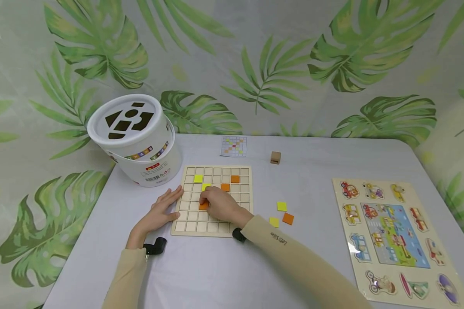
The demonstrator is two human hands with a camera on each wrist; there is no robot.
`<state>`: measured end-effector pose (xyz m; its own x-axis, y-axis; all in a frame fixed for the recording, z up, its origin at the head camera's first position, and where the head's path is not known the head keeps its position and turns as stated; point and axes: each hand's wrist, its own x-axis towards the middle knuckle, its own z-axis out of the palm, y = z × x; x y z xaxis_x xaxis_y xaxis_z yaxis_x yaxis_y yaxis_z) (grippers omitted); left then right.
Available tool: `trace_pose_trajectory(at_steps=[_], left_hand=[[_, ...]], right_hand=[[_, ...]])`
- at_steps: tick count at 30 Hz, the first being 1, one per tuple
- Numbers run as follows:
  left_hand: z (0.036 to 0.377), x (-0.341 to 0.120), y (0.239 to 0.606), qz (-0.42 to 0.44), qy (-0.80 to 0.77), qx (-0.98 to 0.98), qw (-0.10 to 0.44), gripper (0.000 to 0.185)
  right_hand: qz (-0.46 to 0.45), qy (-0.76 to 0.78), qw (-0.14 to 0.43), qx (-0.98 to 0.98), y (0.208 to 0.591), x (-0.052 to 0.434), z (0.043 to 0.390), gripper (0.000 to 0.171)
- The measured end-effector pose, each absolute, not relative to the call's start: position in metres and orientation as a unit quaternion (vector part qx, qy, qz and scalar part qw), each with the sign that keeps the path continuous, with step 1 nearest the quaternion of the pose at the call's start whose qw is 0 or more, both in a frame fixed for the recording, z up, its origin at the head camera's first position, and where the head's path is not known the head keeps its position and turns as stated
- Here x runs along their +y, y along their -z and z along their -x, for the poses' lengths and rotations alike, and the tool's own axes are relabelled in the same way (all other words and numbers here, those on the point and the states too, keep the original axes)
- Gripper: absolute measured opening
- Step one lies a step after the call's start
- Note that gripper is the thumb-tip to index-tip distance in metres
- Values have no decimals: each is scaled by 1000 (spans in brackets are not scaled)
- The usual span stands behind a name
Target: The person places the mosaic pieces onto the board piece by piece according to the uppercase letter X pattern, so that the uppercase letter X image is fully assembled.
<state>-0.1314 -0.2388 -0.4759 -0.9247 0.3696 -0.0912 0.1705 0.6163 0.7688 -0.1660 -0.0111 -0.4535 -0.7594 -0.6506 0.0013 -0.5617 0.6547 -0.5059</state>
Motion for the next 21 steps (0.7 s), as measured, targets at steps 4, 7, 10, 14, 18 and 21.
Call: trace_pose_trajectory(at_steps=[4, 7, 10, 14, 18, 21], left_hand=[[131, -239, 476, -156, -416, 888, 118, 69], [132, -238, 477, -158, -411, 890, 115, 68], [133, -237, 478, -153, -408, 892, 116, 69], [134, -237, 480, -152, -408, 893, 115, 69], [134, -238, 481, -157, -405, 894, 112, 69], [134, -238, 480, -158, -404, 894, 113, 69]], right_hand=[[336, 269, 99, 897, 451, -5, 166, 24], [327, 325, 115, 880, 444, 9, 168, 21], [311, 384, 127, 860, 437, 34, 170, 18], [283, 426, 127, 850, 436, 80, 169, 18], [245, 422, 102, 867, 442, 131, 165, 18], [218, 407, 82, 883, 449, 164, 160, 18]])
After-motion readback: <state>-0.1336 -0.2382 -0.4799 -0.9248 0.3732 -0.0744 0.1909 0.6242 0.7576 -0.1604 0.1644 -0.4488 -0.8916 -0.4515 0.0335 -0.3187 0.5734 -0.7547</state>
